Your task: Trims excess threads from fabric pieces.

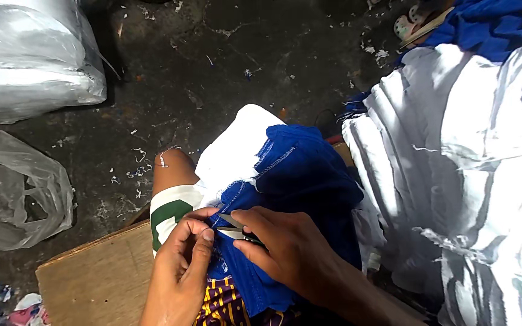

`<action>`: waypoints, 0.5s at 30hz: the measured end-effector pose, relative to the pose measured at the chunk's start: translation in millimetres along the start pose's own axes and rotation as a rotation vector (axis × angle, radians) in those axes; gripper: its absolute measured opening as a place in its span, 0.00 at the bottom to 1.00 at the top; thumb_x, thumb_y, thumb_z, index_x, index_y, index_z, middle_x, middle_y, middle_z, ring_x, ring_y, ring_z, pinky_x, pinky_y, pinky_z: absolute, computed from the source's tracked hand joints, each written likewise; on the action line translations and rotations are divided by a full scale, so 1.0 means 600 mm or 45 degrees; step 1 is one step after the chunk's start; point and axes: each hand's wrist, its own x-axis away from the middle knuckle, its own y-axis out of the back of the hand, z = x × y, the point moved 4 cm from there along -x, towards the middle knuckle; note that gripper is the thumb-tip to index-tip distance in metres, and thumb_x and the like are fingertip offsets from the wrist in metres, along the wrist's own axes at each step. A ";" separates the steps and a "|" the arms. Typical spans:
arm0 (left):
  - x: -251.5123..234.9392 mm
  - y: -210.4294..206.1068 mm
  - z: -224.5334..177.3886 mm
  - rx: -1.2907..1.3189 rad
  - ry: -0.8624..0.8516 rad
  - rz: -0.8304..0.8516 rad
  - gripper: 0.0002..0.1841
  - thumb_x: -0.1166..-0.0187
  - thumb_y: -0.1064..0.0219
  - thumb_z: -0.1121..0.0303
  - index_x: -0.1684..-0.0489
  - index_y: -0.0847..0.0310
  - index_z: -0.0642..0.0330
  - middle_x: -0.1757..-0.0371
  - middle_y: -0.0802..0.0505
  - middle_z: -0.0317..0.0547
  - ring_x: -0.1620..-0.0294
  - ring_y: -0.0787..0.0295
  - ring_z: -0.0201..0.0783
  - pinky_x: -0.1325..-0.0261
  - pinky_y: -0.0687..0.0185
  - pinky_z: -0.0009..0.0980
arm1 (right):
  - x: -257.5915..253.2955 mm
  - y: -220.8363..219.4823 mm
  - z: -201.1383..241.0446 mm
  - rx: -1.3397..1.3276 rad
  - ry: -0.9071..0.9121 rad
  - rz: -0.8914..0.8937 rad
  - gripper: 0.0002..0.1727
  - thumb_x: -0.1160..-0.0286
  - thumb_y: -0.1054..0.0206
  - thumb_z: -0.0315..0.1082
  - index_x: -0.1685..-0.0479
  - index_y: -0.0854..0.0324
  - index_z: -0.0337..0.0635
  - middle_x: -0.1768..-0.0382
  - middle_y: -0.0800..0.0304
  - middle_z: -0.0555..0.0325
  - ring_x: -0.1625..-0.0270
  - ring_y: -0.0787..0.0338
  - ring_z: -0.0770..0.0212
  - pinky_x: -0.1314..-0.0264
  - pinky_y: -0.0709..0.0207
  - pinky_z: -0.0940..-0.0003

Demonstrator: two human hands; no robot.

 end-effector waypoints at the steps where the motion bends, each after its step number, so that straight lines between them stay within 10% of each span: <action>1: 0.001 0.000 -0.002 -0.007 0.001 -0.007 0.06 0.15 0.44 0.70 0.62 0.23 0.55 0.43 0.08 0.41 0.46 0.08 0.31 0.48 0.11 0.25 | 0.000 0.001 0.001 0.011 0.005 0.000 0.12 0.24 0.33 0.42 0.52 0.11 0.46 0.71 0.13 0.66 0.77 0.17 0.71 0.80 0.27 0.77; 15: 0.002 -0.004 -0.001 -0.177 -0.102 0.061 0.08 0.15 0.42 0.67 0.65 0.22 0.54 0.44 0.08 0.38 0.44 0.10 0.25 0.47 0.12 0.20 | 0.008 -0.015 0.013 -0.015 -0.166 -0.080 0.11 0.19 0.40 0.37 0.60 0.11 0.47 0.79 0.16 0.66 0.80 0.18 0.69 0.81 0.26 0.75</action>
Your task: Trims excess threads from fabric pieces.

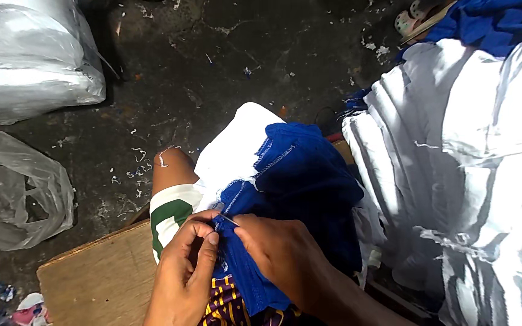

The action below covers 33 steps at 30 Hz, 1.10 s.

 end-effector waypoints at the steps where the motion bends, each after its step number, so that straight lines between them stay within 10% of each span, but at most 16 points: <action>1: 0.001 0.002 0.002 0.012 0.010 0.001 0.08 0.15 0.43 0.67 0.65 0.21 0.54 0.45 0.08 0.38 0.45 0.10 0.25 0.47 0.12 0.21 | 0.001 0.003 -0.004 -0.003 -0.018 -0.013 0.10 0.19 0.40 0.37 0.62 0.12 0.47 0.81 0.19 0.66 0.81 0.20 0.70 0.82 0.28 0.76; 10: 0.003 0.006 0.015 0.339 0.191 -0.023 0.10 0.09 0.48 0.67 0.56 0.22 0.58 0.46 0.07 0.44 0.52 0.06 0.35 0.46 0.08 0.31 | 0.012 0.019 -0.008 -0.079 -0.050 0.193 0.29 0.10 0.51 0.58 0.39 0.18 0.42 0.65 0.13 0.59 0.72 0.13 0.65 0.77 0.21 0.69; 16: 0.005 0.006 0.014 0.261 0.117 0.011 0.10 0.09 0.46 0.62 0.58 0.22 0.54 0.44 0.08 0.40 0.45 0.09 0.32 0.44 0.11 0.27 | 0.014 0.008 0.002 0.091 0.022 0.129 0.15 0.18 0.40 0.46 0.54 0.14 0.45 0.70 0.18 0.61 0.79 0.18 0.67 0.85 0.28 0.72; 27: 0.006 0.005 0.014 0.222 0.069 0.018 0.12 0.09 0.45 0.58 0.57 0.22 0.53 0.42 0.09 0.39 0.44 0.09 0.31 0.42 0.11 0.28 | 0.013 0.015 -0.003 0.229 -0.041 0.100 0.19 0.25 0.35 0.52 0.54 0.09 0.47 0.65 0.15 0.62 0.66 0.13 0.66 0.74 0.20 0.73; 33: 0.006 0.002 0.010 0.144 0.025 0.040 0.12 0.09 0.45 0.57 0.60 0.23 0.51 0.41 0.10 0.35 0.41 0.11 0.28 0.42 0.12 0.25 | 0.007 0.009 -0.001 0.172 -0.072 0.047 0.16 0.25 0.34 0.50 0.59 0.09 0.48 0.73 0.17 0.65 0.75 0.16 0.68 0.80 0.24 0.74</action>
